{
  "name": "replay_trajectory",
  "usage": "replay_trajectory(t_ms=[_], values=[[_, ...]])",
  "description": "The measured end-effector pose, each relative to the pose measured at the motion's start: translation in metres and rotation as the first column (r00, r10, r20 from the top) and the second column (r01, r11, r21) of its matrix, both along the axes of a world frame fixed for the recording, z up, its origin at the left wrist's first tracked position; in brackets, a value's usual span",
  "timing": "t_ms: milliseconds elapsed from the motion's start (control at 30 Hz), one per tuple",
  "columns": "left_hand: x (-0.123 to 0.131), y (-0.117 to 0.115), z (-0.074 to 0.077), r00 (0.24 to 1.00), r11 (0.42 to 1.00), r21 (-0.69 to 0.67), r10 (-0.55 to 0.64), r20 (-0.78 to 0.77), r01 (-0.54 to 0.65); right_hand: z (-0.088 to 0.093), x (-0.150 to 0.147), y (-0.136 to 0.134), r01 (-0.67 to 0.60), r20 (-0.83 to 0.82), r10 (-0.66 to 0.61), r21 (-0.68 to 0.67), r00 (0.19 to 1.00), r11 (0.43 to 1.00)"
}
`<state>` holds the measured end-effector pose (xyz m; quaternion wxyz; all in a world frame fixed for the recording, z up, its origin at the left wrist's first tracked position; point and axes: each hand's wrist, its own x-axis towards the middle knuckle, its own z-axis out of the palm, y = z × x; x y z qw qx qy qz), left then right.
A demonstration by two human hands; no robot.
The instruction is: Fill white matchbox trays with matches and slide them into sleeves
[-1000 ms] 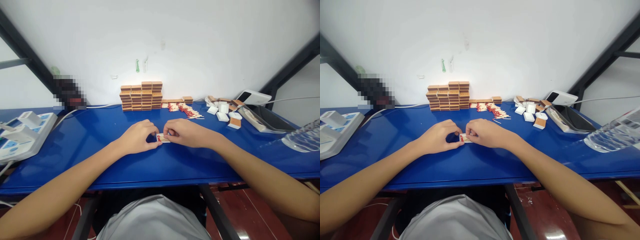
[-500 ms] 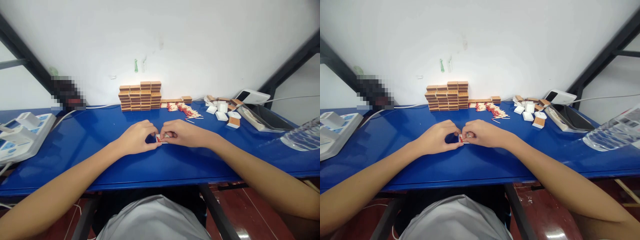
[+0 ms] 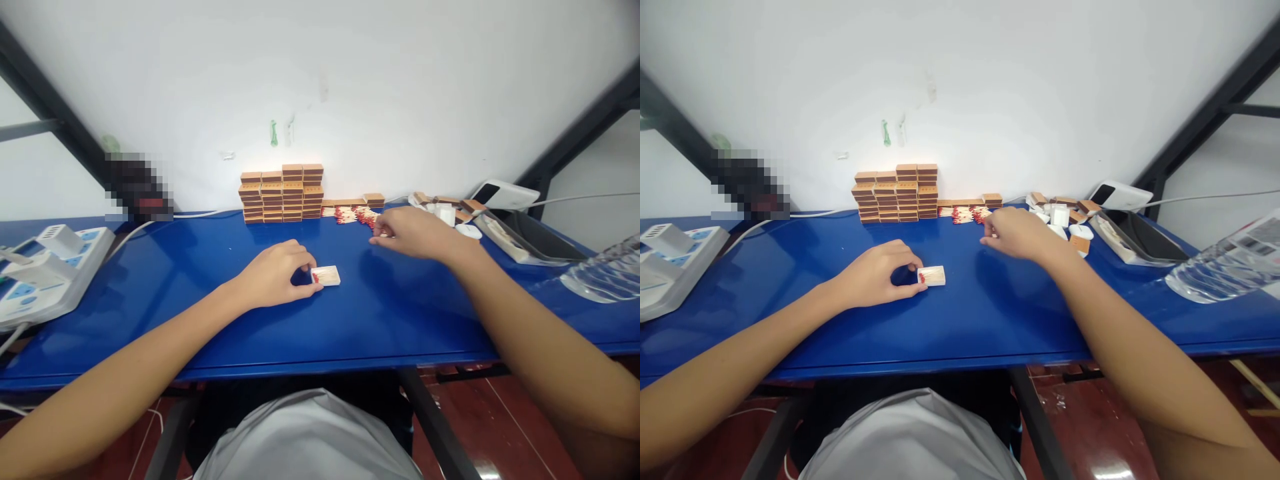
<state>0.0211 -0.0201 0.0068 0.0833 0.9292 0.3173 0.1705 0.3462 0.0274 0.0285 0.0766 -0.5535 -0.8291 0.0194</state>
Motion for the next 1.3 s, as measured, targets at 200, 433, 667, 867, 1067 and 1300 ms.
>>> replay_trajectory(t_ms=[200,433,667,867,1067,1300], values=[[-0.001,0.001,-0.001,1.000,1.000,0.022,-0.008,-0.003,0.008,-0.008,0.034,0.022,-0.031,-0.069,0.021,-0.151,0.997,0.988],[0.001,0.000,0.000,1.000,1.000,0.016,-0.007,-0.005,0.007,-0.010,0.029,0.024,-0.061,-0.091,0.041,-0.222,0.995,0.973],[0.000,0.000,0.000,1.000,1.000,0.011,-0.001,-0.005,0.001,-0.011,0.018,0.018,-0.107,-0.134,0.077,-0.231,0.988,0.967],[0.002,0.000,-0.002,1.000,1.000,0.020,0.009,0.009,-0.010,-0.002,-0.039,-0.023,-0.309,-0.326,0.267,-0.085,0.907,0.947],[0.002,0.001,-0.003,1.000,1.000,0.021,0.008,0.006,-0.008,-0.011,-0.072,-0.042,-0.458,-0.353,0.411,-0.058,0.840,0.887],[0.002,0.001,-0.002,1.000,1.000,0.003,0.006,0.005,-0.006,-0.008,-0.050,-0.024,-0.360,-0.360,0.328,-0.023,0.873,0.933]])
